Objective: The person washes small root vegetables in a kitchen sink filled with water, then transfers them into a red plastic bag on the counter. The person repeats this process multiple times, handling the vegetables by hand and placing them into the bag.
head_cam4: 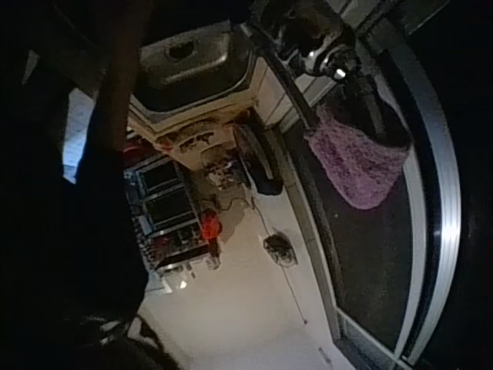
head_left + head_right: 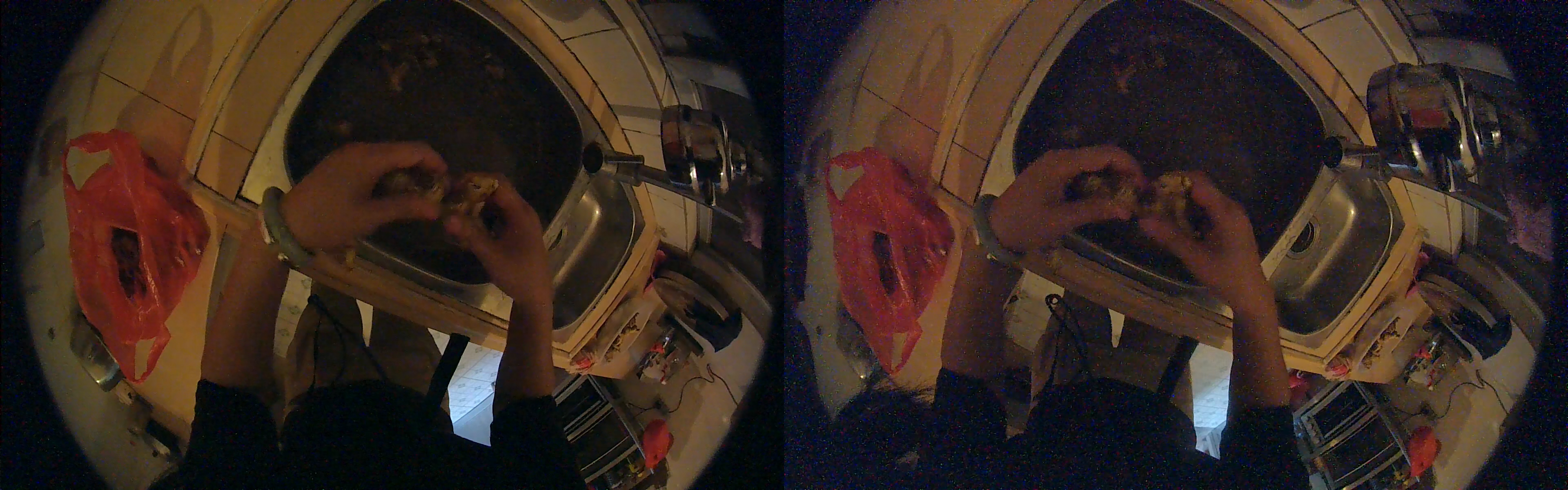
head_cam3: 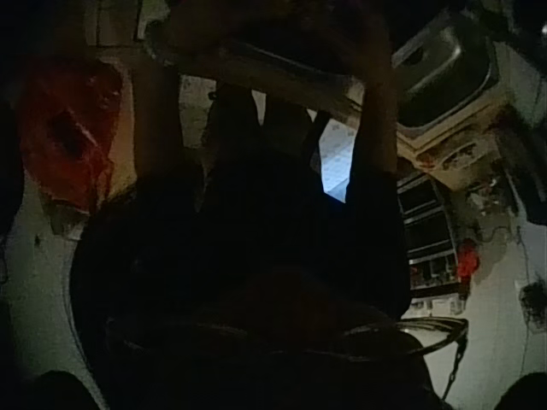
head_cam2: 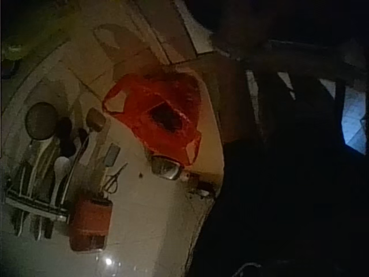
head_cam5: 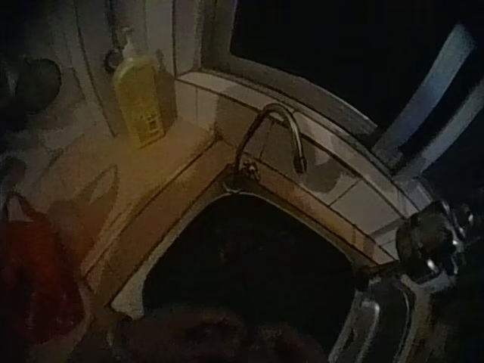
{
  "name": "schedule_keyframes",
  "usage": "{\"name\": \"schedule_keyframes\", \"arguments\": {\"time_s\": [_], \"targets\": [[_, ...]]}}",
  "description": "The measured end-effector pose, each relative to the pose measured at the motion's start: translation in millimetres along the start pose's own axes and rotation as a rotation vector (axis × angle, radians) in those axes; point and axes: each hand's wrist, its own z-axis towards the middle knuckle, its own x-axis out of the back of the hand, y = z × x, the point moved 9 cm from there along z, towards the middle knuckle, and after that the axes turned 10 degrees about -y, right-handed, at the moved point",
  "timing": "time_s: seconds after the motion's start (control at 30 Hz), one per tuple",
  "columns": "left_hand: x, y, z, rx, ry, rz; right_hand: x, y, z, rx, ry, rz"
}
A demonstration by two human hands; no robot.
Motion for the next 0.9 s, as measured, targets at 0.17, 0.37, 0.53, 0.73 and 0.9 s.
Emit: {"name": "schedule_keyframes", "arguments": {"time_s": [0.17,0.37,0.53,0.73,0.9], "targets": [[-0.4,7.2,-2.4,-0.021,0.134,0.075,7.7,-9.7,-9.2,0.096,0.251,-0.145],[-4.7,2.8,-6.8,-0.153,0.435,-0.265,8.6,-27.4,-22.8,0.389,0.458,-0.366],[-17.6,-17.0,-13.5,-0.029,0.510,-0.542,8.3,-34.2,-35.1,0.499,0.582,-0.574],[-16.6,-18.9,-18.3,0.231,0.374,-0.463,10.8,-28.8,-39.2,0.480,0.631,-0.709],[-20.3,-29.0,-20.0,0.414,0.232,-0.596,15.8,-14.5,-33.4,0.372,0.600,-0.578]]}}
